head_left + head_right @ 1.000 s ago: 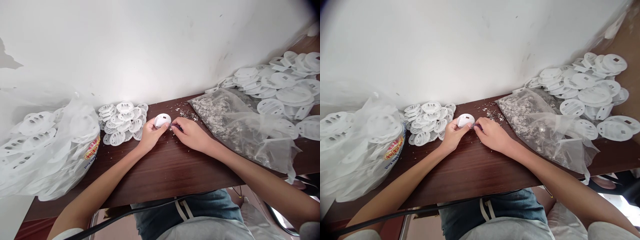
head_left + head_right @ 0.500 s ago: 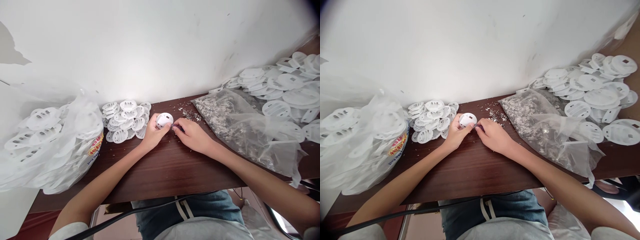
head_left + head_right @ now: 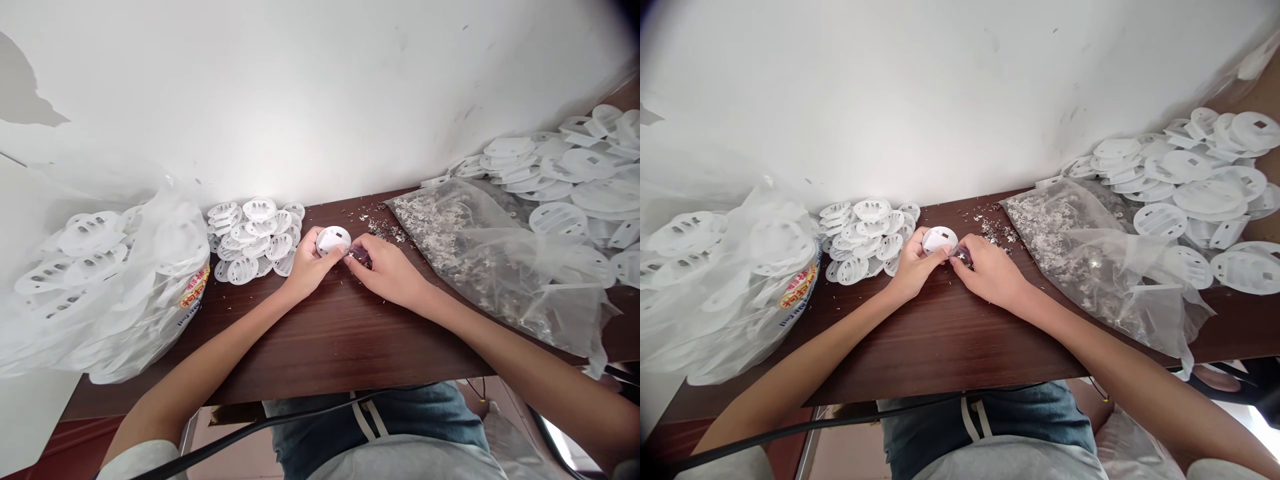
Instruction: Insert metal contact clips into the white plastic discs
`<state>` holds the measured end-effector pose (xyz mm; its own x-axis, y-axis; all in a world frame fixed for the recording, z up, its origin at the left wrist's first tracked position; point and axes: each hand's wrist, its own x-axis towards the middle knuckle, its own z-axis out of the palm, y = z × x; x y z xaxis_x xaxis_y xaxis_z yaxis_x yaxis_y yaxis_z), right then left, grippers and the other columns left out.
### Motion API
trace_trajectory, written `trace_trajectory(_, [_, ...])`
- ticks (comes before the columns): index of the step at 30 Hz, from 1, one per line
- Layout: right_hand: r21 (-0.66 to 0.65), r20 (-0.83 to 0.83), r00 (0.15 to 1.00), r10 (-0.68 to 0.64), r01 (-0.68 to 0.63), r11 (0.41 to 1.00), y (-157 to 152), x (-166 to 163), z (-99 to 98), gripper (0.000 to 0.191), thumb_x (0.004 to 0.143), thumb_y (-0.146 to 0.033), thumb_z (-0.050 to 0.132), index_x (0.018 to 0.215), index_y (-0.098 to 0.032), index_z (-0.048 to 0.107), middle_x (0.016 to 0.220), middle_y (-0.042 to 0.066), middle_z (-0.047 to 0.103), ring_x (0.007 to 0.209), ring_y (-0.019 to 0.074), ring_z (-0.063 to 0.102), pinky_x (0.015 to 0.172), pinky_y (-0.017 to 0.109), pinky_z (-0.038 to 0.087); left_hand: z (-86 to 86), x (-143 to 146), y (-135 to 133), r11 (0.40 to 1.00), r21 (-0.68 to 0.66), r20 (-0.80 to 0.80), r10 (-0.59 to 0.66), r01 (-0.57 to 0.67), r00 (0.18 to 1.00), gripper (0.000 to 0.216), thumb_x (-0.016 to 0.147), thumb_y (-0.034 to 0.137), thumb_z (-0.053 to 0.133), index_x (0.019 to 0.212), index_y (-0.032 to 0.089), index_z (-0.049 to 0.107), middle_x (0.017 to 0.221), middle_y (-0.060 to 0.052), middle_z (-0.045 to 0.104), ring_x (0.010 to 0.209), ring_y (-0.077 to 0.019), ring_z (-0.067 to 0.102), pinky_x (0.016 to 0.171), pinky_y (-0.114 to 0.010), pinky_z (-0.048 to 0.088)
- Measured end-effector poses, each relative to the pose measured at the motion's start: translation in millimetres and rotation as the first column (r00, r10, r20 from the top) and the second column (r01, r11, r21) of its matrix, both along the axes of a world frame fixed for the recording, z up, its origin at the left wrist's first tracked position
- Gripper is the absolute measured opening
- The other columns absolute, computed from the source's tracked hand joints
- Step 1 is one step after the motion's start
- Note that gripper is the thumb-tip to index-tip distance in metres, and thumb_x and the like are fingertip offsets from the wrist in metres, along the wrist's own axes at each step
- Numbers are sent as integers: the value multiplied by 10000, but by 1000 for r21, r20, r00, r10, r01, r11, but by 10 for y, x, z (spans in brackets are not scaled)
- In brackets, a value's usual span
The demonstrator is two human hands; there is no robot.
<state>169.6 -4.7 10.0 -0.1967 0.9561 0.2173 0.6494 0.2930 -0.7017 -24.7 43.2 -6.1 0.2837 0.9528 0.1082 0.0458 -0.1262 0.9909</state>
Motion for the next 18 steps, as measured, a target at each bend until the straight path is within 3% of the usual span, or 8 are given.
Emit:
trace_trajectory(4, [11, 24, 998, -61, 61, 998, 1, 13, 10, 228, 987, -436, 645, 1024, -224, 571, 888, 37, 676, 732, 205, 605, 655, 329, 387, 1, -12, 1, 1000, -6, 3, -21, 21, 1000, 309, 848, 403, 836, 990, 208, 644, 924, -1, 660, 798, -130, 591, 712, -253, 512])
trace_trajectory(18, [30, 59, 998, -6, 4, 1000, -15, 18, 43, 189, 1029, -392, 580, 941, -228, 551, 887, 39, 676, 731, 194, 590, 661, 327, 364, 28, -5, -9, 998, -44, 16, -49, 50, 999, 276, 824, 367, 825, 933, 212, 624, 883, 18, 647, 795, -138, 594, 732, -263, 508])
